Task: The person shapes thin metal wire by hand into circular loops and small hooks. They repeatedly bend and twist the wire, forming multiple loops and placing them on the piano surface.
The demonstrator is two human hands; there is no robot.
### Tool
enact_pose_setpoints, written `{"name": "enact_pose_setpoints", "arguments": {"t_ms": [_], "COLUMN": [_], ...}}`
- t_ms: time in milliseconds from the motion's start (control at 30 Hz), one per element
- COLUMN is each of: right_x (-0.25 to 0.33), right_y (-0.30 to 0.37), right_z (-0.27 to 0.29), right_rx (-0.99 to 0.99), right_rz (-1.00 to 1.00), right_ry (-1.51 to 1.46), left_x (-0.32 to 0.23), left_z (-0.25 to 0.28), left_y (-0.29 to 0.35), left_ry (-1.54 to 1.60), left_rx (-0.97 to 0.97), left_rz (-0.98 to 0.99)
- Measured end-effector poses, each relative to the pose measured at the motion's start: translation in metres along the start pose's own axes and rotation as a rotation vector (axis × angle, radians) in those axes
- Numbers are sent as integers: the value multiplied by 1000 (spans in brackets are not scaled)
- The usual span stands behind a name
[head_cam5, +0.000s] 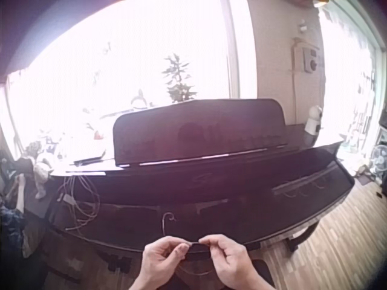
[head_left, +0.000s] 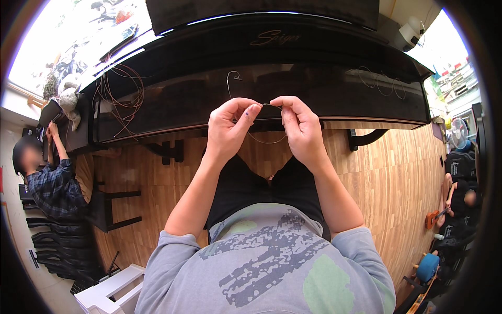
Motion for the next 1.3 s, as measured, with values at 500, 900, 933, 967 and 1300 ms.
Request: {"name": "enact_pose_setpoints", "arguments": {"t_ms": [500,900,933,967,1300], "right_x": [28,33,33,34,40], "right_y": [-10,-9,-10,-10,-4], "right_z": [0,-5,-5,-4,-7], "right_rx": [54,30,17,42,62], "right_rz": [526,535,459,505,717], "right_ry": [564,512,414,444,740], "left_x": [-8,-7,-5,-5,-7], "left_z": [-7,-5,-5,-6,-7], "left_y": [4,5,5,4,6], "left_ry": [27,19,88,168,454], "left_rx": [-51,-16,-5,22,128], "left_rz": [31,23,40,60,239]}}
Point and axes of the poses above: each hand's wrist, its own y-axis away from the middle knuckle, its own z-axis out of the back of the hand, x = y × z, the point moved 4 cm from there along -y, towards the middle knuckle, and after that the axes turned 7 degrees about z, right-handed, at the moved point
